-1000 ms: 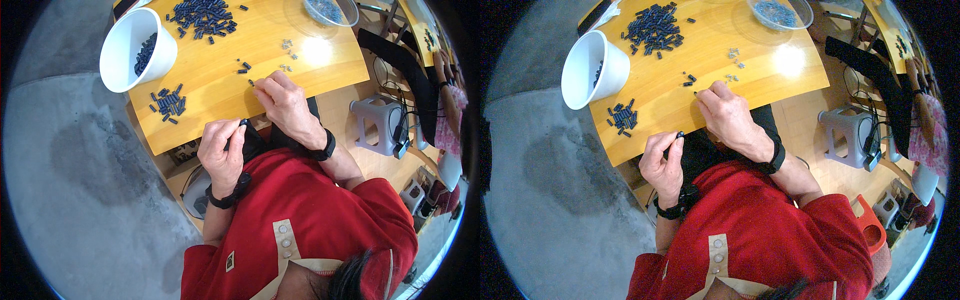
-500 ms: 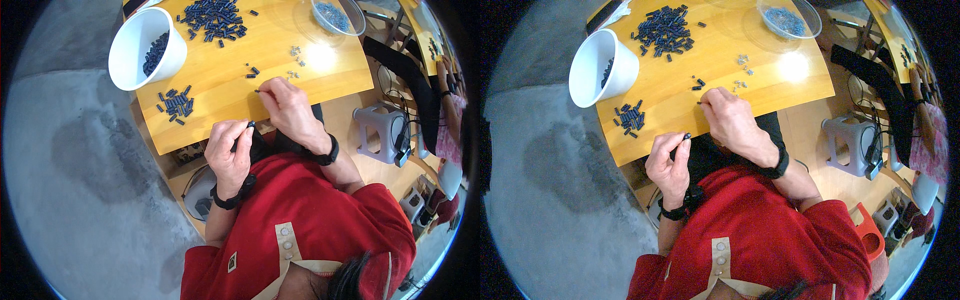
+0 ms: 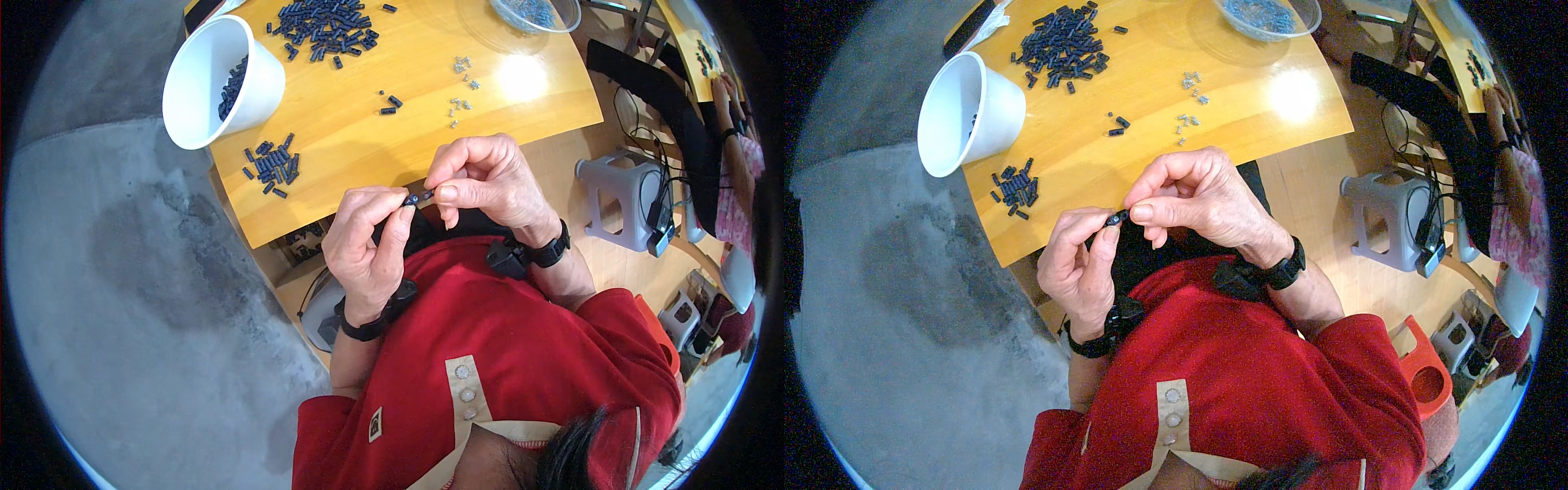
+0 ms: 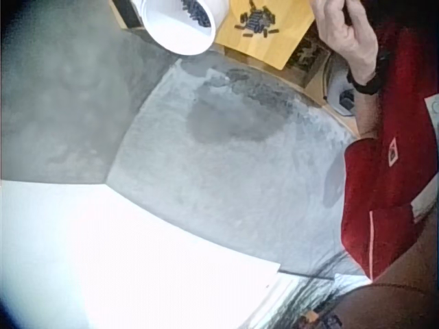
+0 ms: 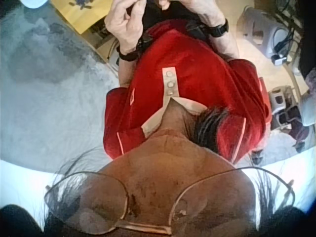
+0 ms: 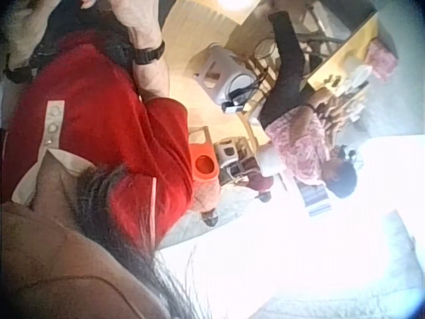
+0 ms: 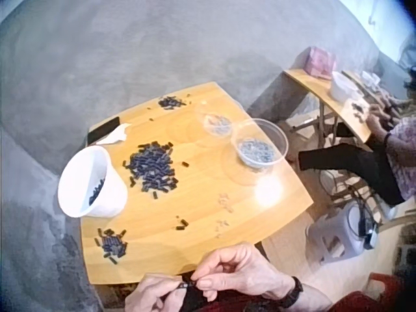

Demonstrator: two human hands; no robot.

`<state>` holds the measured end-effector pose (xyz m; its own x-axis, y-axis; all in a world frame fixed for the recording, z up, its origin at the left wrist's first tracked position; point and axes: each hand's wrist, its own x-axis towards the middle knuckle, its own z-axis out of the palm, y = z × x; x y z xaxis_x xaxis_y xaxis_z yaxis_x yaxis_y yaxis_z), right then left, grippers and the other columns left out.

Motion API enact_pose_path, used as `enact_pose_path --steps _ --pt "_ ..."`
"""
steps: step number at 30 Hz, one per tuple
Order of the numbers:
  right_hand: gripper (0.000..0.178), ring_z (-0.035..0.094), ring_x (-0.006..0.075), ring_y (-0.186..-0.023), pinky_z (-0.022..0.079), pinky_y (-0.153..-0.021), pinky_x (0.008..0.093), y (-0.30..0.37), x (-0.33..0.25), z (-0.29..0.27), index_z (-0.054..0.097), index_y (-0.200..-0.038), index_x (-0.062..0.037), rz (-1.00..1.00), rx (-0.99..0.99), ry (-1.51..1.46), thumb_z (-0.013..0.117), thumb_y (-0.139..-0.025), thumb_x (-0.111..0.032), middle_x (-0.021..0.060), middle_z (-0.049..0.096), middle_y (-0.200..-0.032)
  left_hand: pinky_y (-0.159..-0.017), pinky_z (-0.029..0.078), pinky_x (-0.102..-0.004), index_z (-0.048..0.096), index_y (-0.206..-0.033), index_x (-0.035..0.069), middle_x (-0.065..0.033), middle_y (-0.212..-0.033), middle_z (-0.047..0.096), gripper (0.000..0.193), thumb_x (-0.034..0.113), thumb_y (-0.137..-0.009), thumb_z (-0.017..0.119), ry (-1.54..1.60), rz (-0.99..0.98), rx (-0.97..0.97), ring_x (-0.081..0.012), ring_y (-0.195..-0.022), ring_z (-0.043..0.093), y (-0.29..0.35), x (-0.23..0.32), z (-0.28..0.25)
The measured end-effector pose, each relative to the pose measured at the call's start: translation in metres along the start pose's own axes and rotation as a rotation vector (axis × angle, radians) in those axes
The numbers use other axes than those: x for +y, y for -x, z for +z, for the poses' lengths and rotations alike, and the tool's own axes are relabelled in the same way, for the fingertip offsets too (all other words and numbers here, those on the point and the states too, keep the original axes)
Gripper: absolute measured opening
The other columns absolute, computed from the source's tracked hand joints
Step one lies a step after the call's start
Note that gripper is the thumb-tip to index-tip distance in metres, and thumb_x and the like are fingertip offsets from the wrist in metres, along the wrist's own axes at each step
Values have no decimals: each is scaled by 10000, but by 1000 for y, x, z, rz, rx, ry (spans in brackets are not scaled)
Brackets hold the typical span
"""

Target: Manually assembling small black plastic components at a workshop table.

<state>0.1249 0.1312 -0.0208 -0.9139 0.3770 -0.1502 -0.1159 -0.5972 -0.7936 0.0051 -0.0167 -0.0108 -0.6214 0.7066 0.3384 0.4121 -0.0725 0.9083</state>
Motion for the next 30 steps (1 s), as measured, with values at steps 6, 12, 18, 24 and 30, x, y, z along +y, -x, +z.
enact_pose_path --steps 6,12,18,24,30 --pt "90 659 90 -644 562 -598 224 3 -2 1 695 -948 2 -5 1 5 720 -881 -52 51 698 -796 -701 510 -322 672 -937 -3 -116 -863 680 150 -53 -800 711 -32 31 -46 -242 -786 647 -2 8 1" --pt "79 648 85 -643 558 -599 222 5 -4 3 693 -941 8 -9 -8 11 718 -879 -34 54 696 -802 -694 522 -350 665 -946 5 -129 -865 672 167 -59 -796 702 -205 143 -96 -280 -786 649 -6 14 0" --pt "98 648 90 -648 563 -606 238 2 3 5 682 -940 8 -17 -11 14 719 -887 -66 54 686 -780 -744 513 -342 663 -935 -27 -133 -878 666 148 -75 -798 687 -249 206 -73 -263 -805 641 -4 15 4" --pt "273 663 122 -653 558 -593 264 -3 29 -16 644 -1022 -9 132 -145 -401 605 -984 -276 64 684 -795 -695 494 -333 683 -960 -17 -107 -850 656 190 -80 -782 700 -274 221 -71 -241 -775 621 -2 14 6" --pt "230 630 124 -621 538 -568 266 -3 31 -13 630 -957 -22 165 -143 -460 646 -958 -251 50 654 -762 -674 463 -348 688 -953 -4 -100 -819 638 195 -62 -769 719 -395 259 -92 -250 -741 602 -5 17 3"
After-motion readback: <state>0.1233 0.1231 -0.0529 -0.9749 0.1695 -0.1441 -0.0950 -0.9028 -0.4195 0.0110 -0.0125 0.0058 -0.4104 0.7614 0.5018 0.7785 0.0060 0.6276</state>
